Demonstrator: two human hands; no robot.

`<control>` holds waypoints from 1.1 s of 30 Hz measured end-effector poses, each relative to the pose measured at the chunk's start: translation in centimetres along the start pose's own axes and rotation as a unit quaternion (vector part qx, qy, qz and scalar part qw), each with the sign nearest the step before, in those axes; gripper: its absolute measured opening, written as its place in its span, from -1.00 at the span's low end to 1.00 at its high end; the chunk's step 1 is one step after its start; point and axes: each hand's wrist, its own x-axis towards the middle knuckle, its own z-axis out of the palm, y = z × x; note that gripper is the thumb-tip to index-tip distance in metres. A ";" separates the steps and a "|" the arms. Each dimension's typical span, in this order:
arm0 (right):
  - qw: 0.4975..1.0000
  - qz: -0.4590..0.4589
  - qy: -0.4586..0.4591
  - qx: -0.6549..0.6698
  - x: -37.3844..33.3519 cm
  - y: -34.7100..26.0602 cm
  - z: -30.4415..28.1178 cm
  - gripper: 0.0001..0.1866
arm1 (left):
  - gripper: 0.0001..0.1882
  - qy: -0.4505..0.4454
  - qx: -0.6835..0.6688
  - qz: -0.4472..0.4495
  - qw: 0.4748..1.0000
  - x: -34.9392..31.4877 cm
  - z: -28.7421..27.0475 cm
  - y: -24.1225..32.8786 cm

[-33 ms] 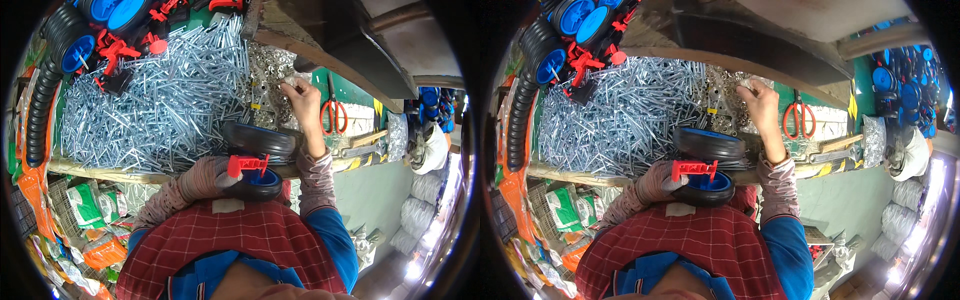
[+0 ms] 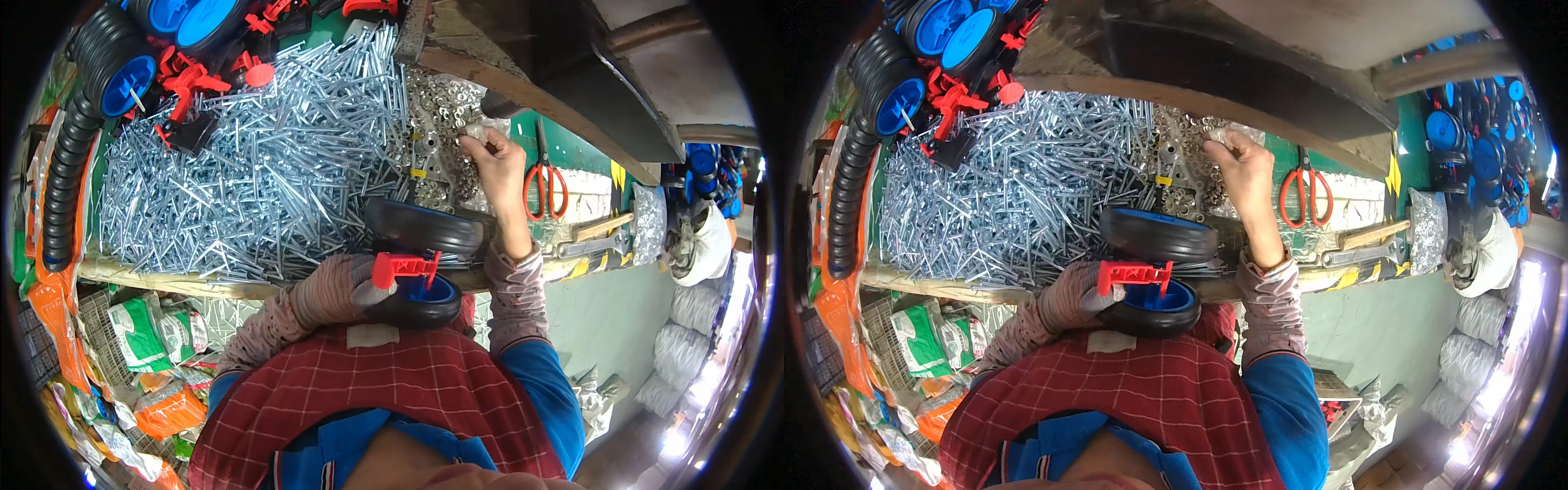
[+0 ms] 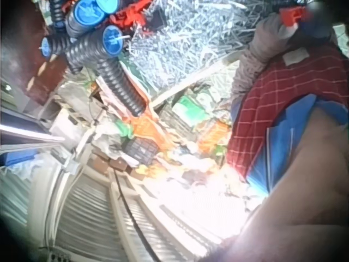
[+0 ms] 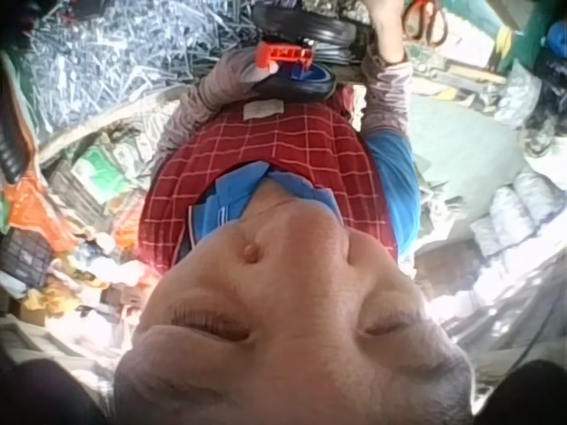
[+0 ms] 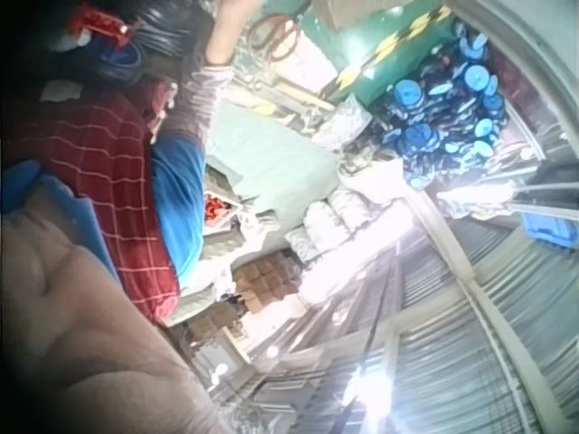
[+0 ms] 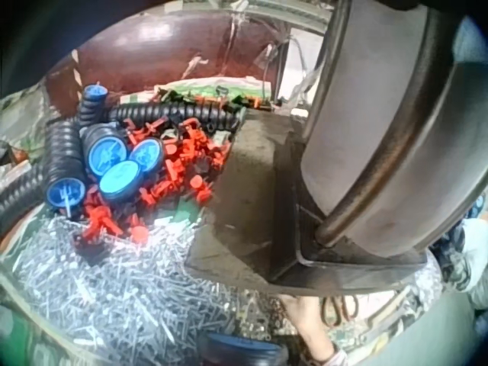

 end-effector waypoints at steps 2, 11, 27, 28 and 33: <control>1.000 0.018 -0.010 0.016 -0.1 -0.1 0.0 -0.88 | -0.33 -0.007 0.005 -0.002 1.000 0.2 -0.2 0.1; 0.995 -0.096 0.007 0.014 -1.0 -0.4 1.9 -0.87 | -0.48 0.010 0.021 0.005 1.000 0.6 0.0 0.5; 0.995 -0.100 -0.016 -0.011 -1.5 -2.5 1.7 -0.79 | -0.24 0.009 0.025 0.003 1.000 -0.3 0.9 0.2; 0.995 -0.097 -0.015 -0.010 -1.3 -3.0 1.9 -0.78 | -0.18 0.008 0.019 -0.001 1.000 -0.3 0.9 0.3; 0.995 -0.083 -0.021 -0.046 0.1 -3.0 2.4 -0.73 | -0.36 0.009 0.041 0.007 0.999 0.0 0.7 0.2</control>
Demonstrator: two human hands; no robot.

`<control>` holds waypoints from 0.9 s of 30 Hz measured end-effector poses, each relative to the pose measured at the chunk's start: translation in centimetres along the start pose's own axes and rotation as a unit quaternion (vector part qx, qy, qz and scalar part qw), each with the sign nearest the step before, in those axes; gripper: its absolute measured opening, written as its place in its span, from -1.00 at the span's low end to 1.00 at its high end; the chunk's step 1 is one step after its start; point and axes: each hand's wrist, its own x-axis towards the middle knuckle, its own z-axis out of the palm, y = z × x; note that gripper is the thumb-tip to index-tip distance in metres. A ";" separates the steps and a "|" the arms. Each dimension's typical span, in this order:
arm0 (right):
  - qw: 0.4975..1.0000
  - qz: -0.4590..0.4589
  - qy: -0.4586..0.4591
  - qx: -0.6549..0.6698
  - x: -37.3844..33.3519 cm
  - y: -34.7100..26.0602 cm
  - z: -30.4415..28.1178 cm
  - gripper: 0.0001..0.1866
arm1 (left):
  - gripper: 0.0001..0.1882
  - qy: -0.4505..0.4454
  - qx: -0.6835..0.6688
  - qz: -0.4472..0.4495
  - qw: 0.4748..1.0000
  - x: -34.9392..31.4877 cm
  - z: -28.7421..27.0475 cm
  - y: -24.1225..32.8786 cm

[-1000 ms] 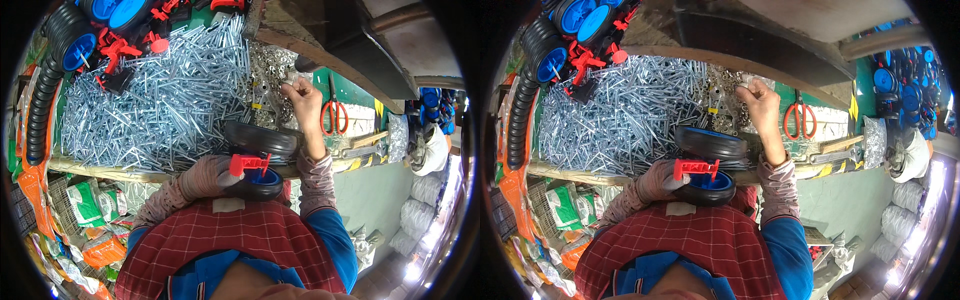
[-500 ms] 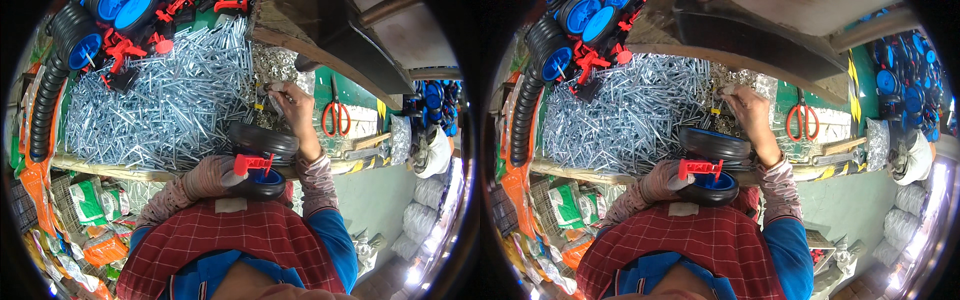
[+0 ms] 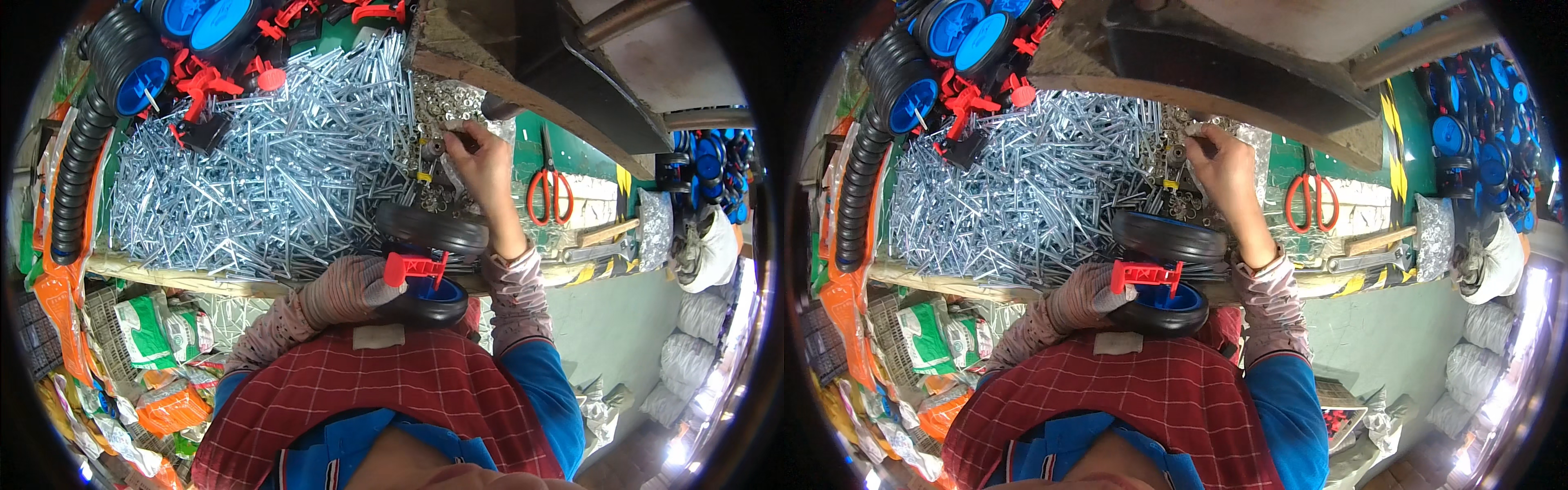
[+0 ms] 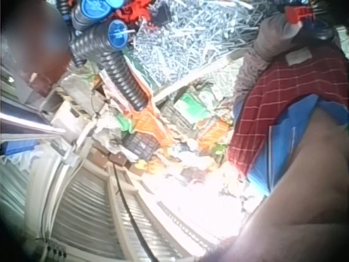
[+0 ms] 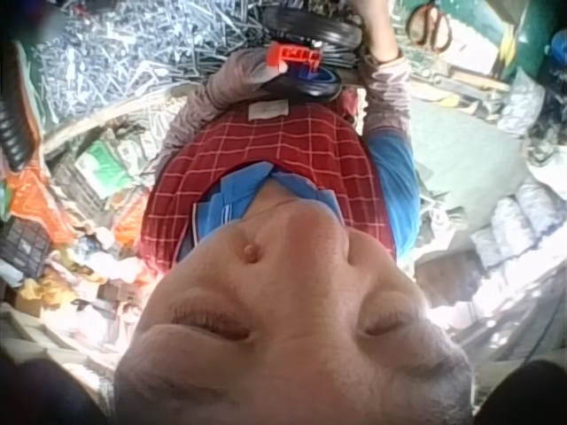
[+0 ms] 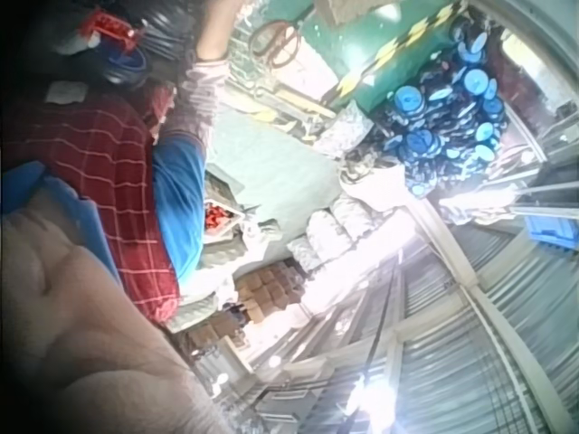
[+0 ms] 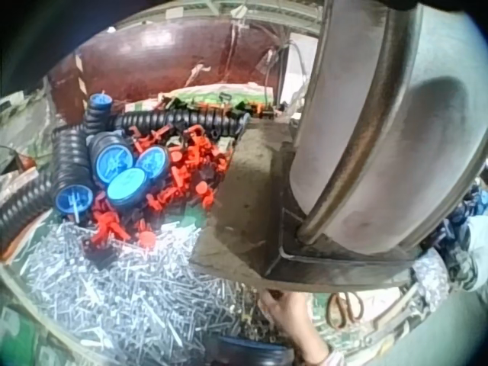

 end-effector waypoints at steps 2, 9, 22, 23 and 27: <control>1.000 0.016 -0.003 0.001 0.1 0.4 -0.1 -0.73 | -0.45 0.007 0.011 0.002 1.000 0.1 0.0 0.0; 0.989 -0.111 -0.094 -0.039 -0.3 -1.4 -1.9 -0.70 | -0.47 0.007 0.009 -0.001 1.000 0.5 -0.4 0.2; 0.980 -0.128 -0.123 -0.093 -0.7 -2.1 -2.8 -0.66 | -0.42 0.020 0.004 0.011 1.000 0.7 -0.3 0.2; 0.974 -0.149 -0.120 -0.122 -0.6 -2.3 -2.6 -0.65 | -0.32 0.012 -0.008 0.006 1.000 0.5 -0.3 0.1; 0.944 -0.218 -0.125 -0.212 0.0 -3.2 -2.5 -0.65 | -0.13 0.001 -0.030 -0.003 1.000 -0.3 0.0 -0.2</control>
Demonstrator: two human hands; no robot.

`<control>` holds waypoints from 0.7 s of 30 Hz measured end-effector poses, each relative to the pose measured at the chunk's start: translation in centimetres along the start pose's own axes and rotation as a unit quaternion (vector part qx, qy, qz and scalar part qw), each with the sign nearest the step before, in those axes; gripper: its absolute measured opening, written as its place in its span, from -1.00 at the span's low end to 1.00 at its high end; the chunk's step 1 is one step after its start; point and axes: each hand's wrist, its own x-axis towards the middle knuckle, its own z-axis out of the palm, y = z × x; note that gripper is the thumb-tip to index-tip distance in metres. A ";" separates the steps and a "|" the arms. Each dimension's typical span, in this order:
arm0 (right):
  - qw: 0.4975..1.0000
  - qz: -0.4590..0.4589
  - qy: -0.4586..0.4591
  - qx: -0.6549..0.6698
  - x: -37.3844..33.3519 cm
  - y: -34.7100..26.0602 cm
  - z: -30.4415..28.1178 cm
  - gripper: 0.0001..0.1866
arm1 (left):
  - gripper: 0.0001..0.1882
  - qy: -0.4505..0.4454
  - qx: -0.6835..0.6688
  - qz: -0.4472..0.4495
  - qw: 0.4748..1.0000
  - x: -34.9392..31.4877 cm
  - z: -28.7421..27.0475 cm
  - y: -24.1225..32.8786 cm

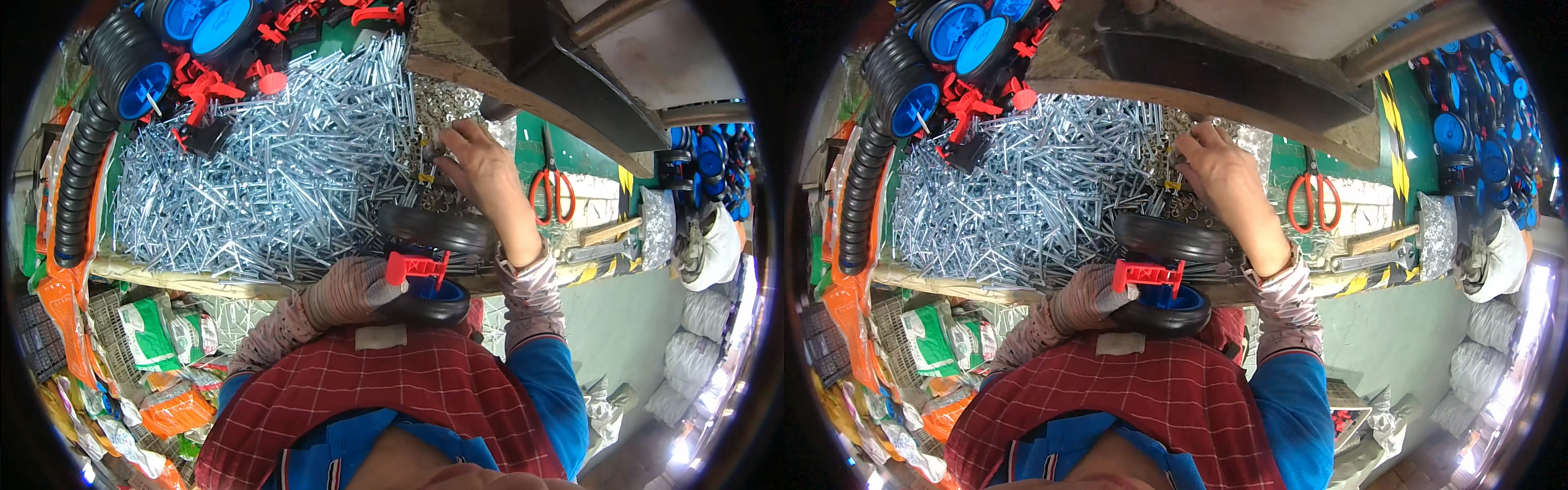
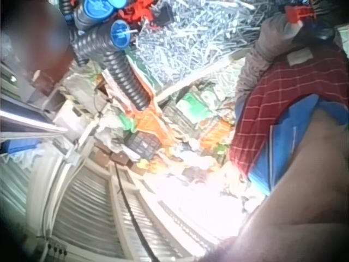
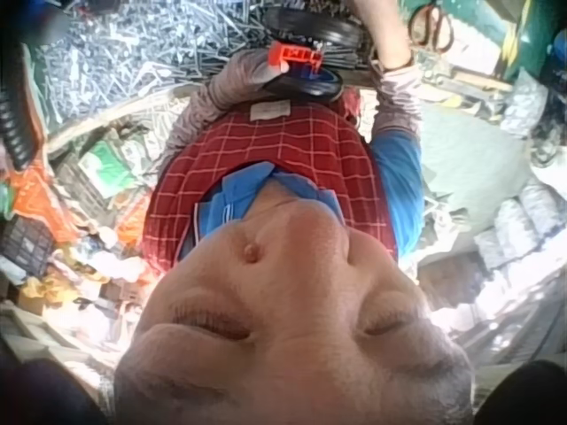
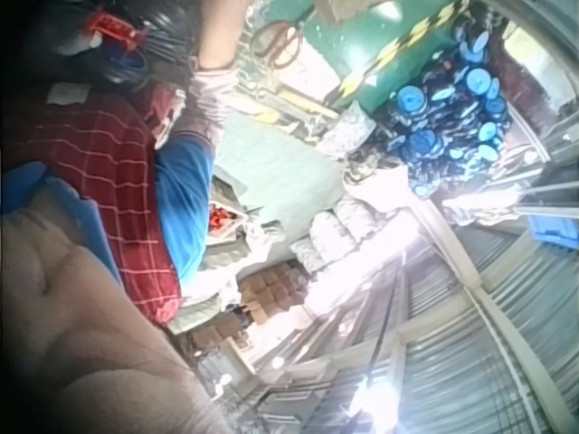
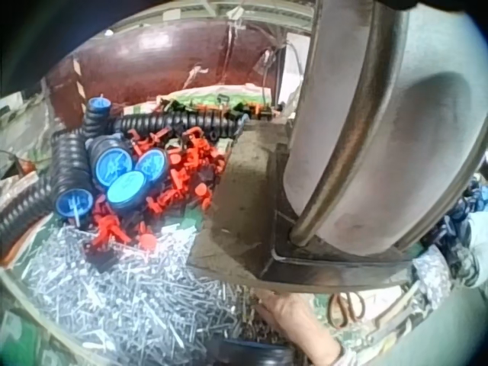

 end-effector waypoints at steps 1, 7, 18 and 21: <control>1.000 -0.014 -0.006 -0.016 0.2 -0.1 -0.2 -0.66 | -0.14 0.003 0.002 0.001 1.000 -0.1 0.0 0.0; 0.998 -0.026 -0.055 -0.015 0.9 0.6 -0.9 -0.69 | -0.17 -0.002 -0.002 -0.013 1.000 -0.2 0.1 0.1; 0.996 0.047 -0.016 0.076 -0.6 0.7 -1.4 -0.70 | -0.41 0.012 0.019 -0.003 1.000 0.6 -0.4 0.5; 0.997 0.011 0.003 0.072 -0.5 0.6 -0.8 -0.67 | -0.22 -0.008 0.013 -0.013 1.000 0.1 -0.4 0.4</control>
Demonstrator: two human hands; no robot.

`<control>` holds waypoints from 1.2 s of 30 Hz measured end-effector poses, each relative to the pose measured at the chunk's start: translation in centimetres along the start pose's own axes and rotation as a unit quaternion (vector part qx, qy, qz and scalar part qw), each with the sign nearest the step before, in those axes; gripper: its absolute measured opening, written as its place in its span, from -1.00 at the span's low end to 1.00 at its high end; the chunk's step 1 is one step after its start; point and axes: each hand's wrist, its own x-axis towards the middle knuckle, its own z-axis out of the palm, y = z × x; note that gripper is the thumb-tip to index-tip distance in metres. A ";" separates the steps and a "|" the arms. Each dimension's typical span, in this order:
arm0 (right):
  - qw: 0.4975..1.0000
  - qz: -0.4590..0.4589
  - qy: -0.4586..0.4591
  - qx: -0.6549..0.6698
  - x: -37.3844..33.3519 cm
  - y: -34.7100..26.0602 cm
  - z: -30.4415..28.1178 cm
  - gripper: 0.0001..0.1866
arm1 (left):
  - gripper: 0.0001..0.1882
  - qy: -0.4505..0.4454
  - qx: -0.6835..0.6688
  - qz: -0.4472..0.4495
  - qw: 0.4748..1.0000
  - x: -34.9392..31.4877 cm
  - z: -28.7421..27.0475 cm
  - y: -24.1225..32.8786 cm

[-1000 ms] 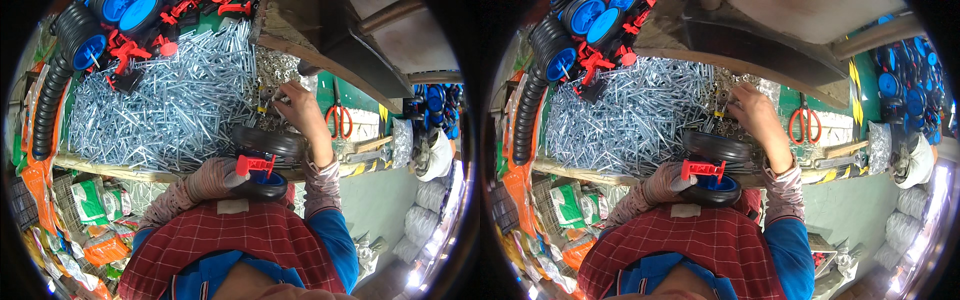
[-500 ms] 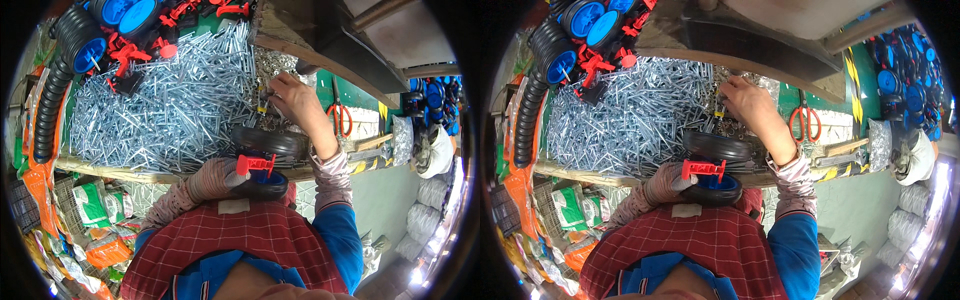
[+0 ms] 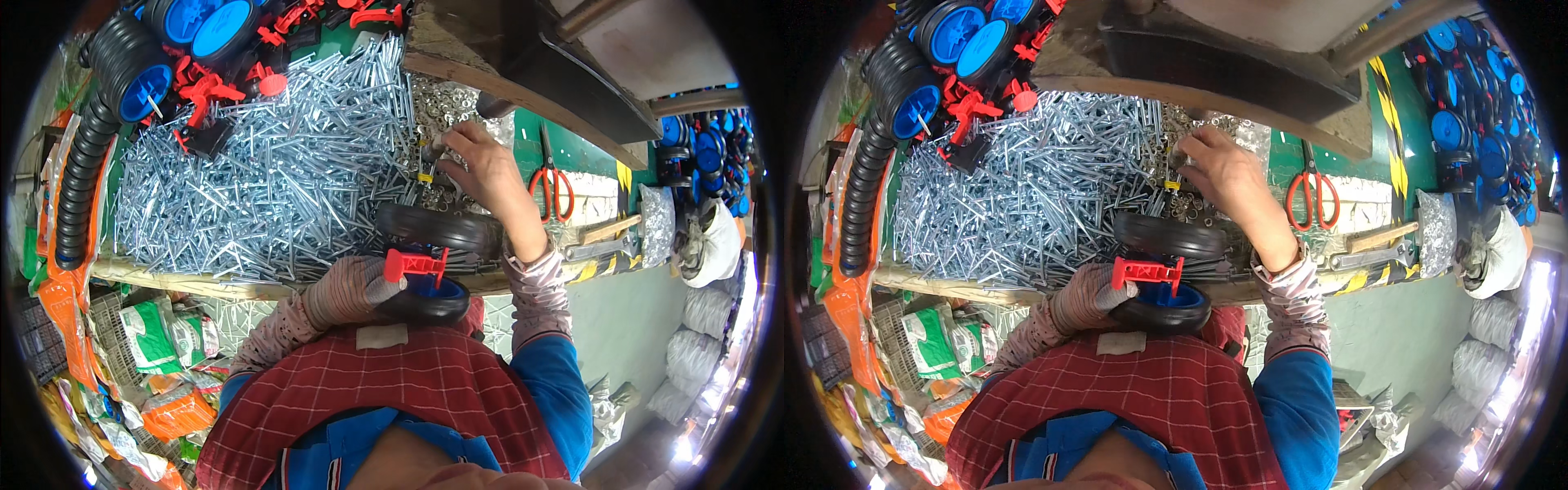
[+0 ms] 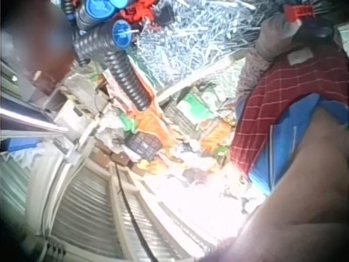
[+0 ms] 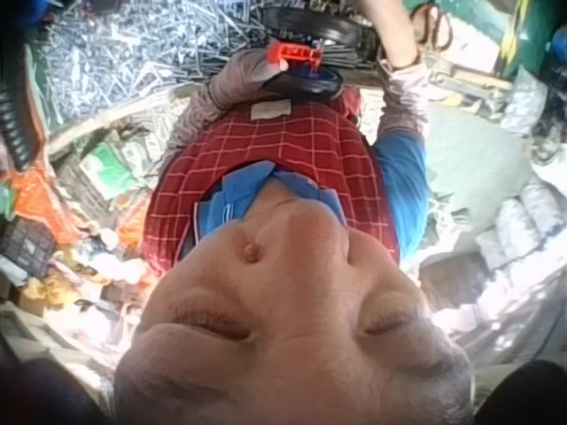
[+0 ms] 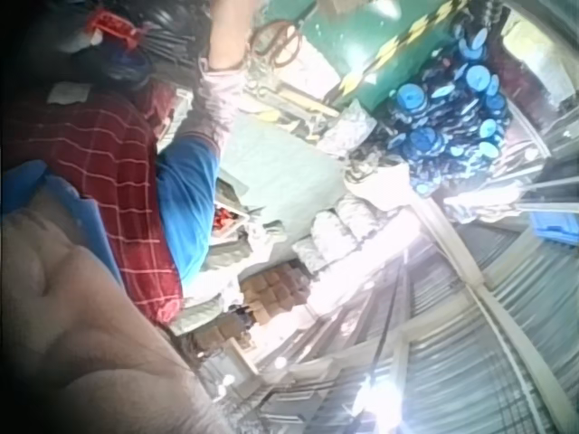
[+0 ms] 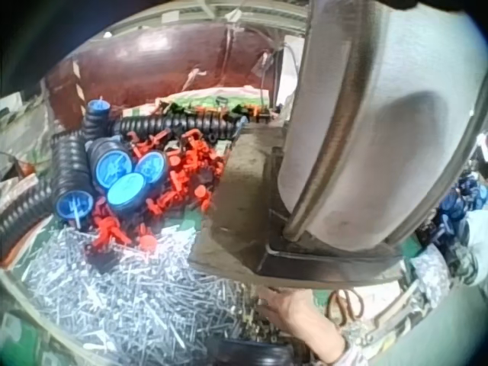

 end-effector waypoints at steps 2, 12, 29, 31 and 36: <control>1.000 -0.019 0.005 -0.019 -0.2 0.3 0.1 -0.65 | -0.12 -0.004 0.000 0.001 1.000 -0.3 0.2 -0.1; 0.963 0.101 -0.002 0.250 -5.8 0.3 -0.3 -0.55 | -0.33 0.000 -0.137 -0.272 0.953 6.2 -4.8 1.6; 0.806 0.301 0.148 0.489 -3.1 5.6 7.2 -0.66 | -0.43 0.048 -0.244 -0.360 0.899 15.9 -8.2 -5.6; 0.826 0.280 0.136 0.470 -3.1 6.0 7.1 -0.63 | -0.42 0.040 -0.253 -0.363 0.896 15.6 -7.8 -6.5; 0.858 0.270 0.049 0.434 -3.8 5.5 6.0 -0.57 | -0.42 0.107 -0.278 -0.411 0.861 15.5 -6.4 -8.2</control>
